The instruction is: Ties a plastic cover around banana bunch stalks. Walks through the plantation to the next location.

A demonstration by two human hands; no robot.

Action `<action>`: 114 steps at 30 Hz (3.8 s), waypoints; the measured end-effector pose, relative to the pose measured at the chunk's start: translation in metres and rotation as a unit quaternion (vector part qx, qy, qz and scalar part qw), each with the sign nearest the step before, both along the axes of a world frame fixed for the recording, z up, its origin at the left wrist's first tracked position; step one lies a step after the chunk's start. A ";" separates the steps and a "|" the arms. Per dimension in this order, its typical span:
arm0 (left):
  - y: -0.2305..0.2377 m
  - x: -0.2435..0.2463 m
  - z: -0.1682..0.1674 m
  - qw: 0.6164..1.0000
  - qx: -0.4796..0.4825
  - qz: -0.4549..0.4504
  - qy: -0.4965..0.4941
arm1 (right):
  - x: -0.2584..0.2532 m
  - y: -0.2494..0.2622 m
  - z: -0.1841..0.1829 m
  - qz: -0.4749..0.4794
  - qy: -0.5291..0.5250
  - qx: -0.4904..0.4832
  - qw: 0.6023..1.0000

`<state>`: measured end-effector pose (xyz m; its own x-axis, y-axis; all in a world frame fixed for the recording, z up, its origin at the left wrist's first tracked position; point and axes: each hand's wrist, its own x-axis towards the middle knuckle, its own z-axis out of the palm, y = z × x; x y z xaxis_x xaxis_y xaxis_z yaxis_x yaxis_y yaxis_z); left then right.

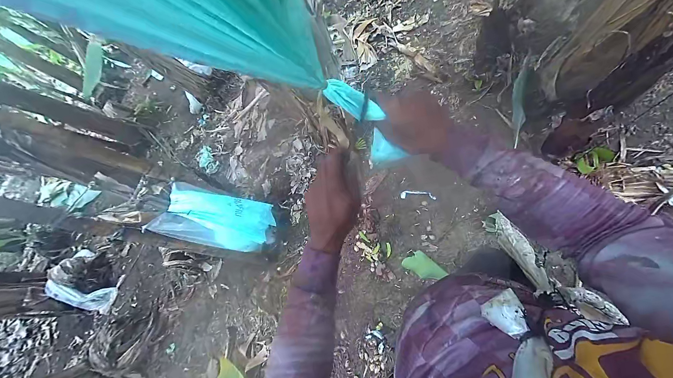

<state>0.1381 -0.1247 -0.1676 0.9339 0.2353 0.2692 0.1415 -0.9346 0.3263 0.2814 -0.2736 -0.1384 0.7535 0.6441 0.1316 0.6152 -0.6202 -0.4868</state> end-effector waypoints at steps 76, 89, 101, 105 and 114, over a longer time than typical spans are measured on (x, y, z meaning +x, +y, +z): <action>0.065 0.044 -0.381 0.798 -0.262 0.207 0.502 | 0.105 -0.312 -0.349 -0.021 0.467 -0.158 0.870; 0.129 0.296 -0.388 0.829 -0.352 0.197 0.386 | 0.303 -0.286 -0.363 -0.268 0.336 -0.088 0.899; 0.028 0.334 -0.390 0.734 -0.290 0.302 0.536 | 0.574 -0.410 -0.450 -0.343 0.350 -0.204 0.848; -0.034 0.390 -0.399 0.704 -0.311 0.286 0.571 | 0.615 -0.446 -0.521 -0.333 0.412 -0.302 0.792; -0.103 0.481 -0.404 0.700 -0.341 0.247 0.577 | 0.633 -0.477 -0.633 -0.323 0.480 -0.314 0.753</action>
<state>0.6195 -0.2274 -0.5715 0.1958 0.3126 -0.9295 0.9294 -0.3615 0.0742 0.9141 -0.7510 -0.7710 0.4897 -0.1902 -0.8509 -0.3625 -0.9320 -0.0003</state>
